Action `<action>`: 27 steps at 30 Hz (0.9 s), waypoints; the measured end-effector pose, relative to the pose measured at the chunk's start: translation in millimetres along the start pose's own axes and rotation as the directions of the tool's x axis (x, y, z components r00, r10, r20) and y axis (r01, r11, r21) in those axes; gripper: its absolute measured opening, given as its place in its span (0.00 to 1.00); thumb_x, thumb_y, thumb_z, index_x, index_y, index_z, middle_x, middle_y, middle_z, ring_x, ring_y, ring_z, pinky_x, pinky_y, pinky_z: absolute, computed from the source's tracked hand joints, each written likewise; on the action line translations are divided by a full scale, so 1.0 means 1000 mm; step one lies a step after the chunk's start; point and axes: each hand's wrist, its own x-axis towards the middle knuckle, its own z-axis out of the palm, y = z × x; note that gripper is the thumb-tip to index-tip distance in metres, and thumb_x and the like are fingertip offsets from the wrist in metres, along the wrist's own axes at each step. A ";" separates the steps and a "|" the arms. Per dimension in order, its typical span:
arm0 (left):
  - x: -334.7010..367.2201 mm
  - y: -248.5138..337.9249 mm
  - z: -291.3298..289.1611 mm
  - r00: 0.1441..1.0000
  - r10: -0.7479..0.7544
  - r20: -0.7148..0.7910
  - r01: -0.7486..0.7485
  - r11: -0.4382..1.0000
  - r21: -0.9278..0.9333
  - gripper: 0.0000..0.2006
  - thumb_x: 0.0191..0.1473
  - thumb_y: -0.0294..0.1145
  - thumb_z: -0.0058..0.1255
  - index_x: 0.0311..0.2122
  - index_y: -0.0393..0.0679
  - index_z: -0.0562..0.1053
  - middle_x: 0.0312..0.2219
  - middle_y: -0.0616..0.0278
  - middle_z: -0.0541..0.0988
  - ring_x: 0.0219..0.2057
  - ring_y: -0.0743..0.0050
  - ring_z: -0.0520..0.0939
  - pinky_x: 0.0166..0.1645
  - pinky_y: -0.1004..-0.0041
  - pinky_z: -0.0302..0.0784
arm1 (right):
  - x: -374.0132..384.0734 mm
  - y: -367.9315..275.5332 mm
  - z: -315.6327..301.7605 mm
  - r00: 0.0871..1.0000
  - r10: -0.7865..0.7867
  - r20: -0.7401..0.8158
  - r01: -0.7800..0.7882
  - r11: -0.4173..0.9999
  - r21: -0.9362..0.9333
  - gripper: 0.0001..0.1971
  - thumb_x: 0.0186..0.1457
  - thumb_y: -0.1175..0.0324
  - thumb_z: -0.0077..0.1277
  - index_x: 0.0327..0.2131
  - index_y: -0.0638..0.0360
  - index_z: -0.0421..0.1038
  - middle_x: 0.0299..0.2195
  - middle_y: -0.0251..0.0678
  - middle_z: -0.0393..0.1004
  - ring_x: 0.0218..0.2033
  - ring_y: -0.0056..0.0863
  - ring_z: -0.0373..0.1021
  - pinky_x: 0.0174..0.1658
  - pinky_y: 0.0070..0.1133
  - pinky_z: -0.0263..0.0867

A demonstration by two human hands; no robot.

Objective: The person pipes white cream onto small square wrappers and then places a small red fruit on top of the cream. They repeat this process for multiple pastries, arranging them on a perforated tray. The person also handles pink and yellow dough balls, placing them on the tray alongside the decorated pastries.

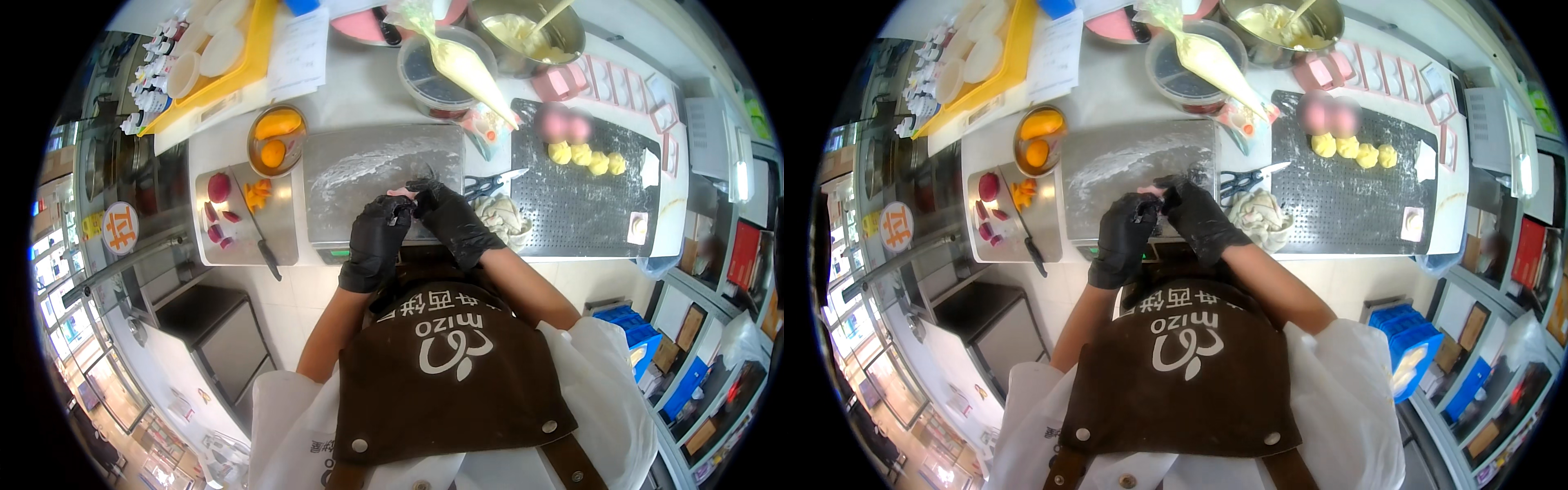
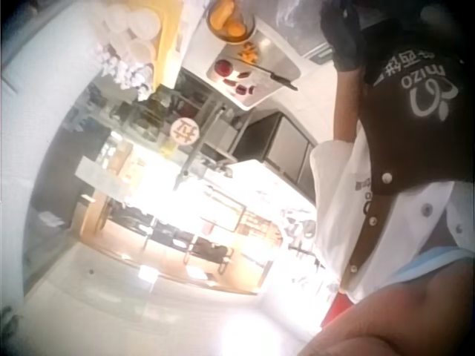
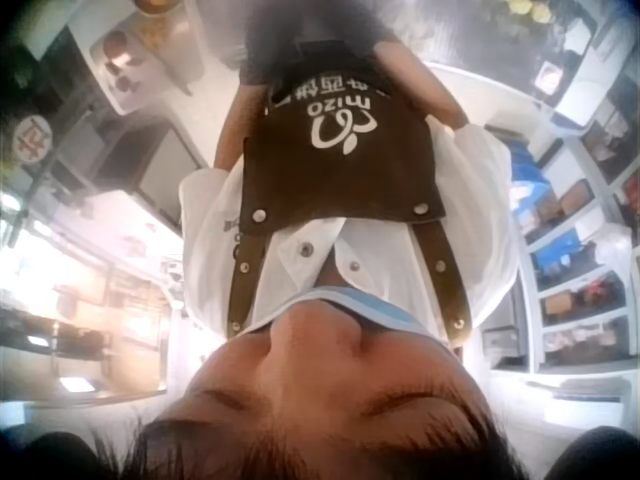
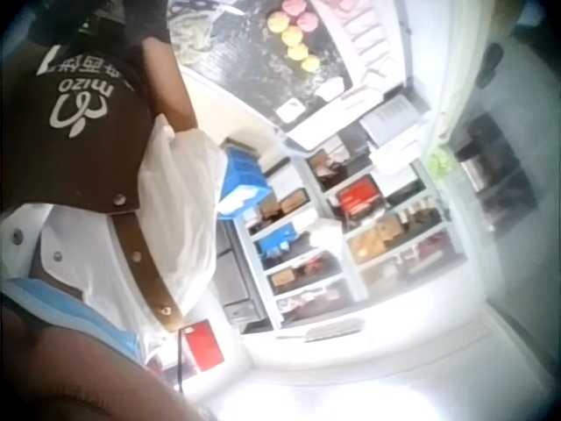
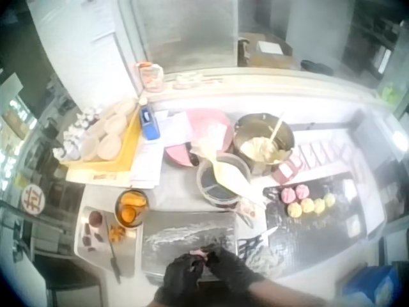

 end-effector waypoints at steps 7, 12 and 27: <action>0.007 0.009 -0.008 0.998 0.023 0.055 -0.021 0.999 -0.038 0.09 0.57 0.25 0.52 0.43 0.42 0.78 0.39 0.54 0.82 0.41 0.55 0.82 0.46 0.65 0.75 | 0.000 0.013 -0.002 0.994 -0.099 0.045 0.096 0.992 0.078 0.16 0.62 0.71 0.46 0.52 0.59 0.73 0.48 0.44 0.76 0.49 0.41 0.73 0.54 0.29 0.66; 0.008 -0.006 -0.013 0.999 0.013 0.050 -0.015 0.999 0.035 0.08 0.56 0.25 0.52 0.41 0.42 0.78 0.38 0.51 0.82 0.40 0.52 0.82 0.44 0.63 0.76 | 0.006 -0.012 -0.030 0.997 -0.051 0.063 0.057 0.994 -0.097 0.14 0.59 0.72 0.48 0.47 0.60 0.74 0.45 0.49 0.75 0.46 0.44 0.73 0.51 0.30 0.68; 0.006 -0.010 -0.015 0.981 0.193 -0.014 -0.192 0.980 0.044 0.16 0.55 0.21 0.47 0.49 0.39 0.76 0.34 0.52 0.80 0.37 0.51 0.80 0.42 0.63 0.74 | 0.054 0.008 -0.012 0.815 -0.513 0.270 0.576 0.659 -0.485 0.05 0.58 0.70 0.50 0.33 0.56 0.76 0.29 0.49 0.76 0.34 0.48 0.73 0.38 0.39 0.68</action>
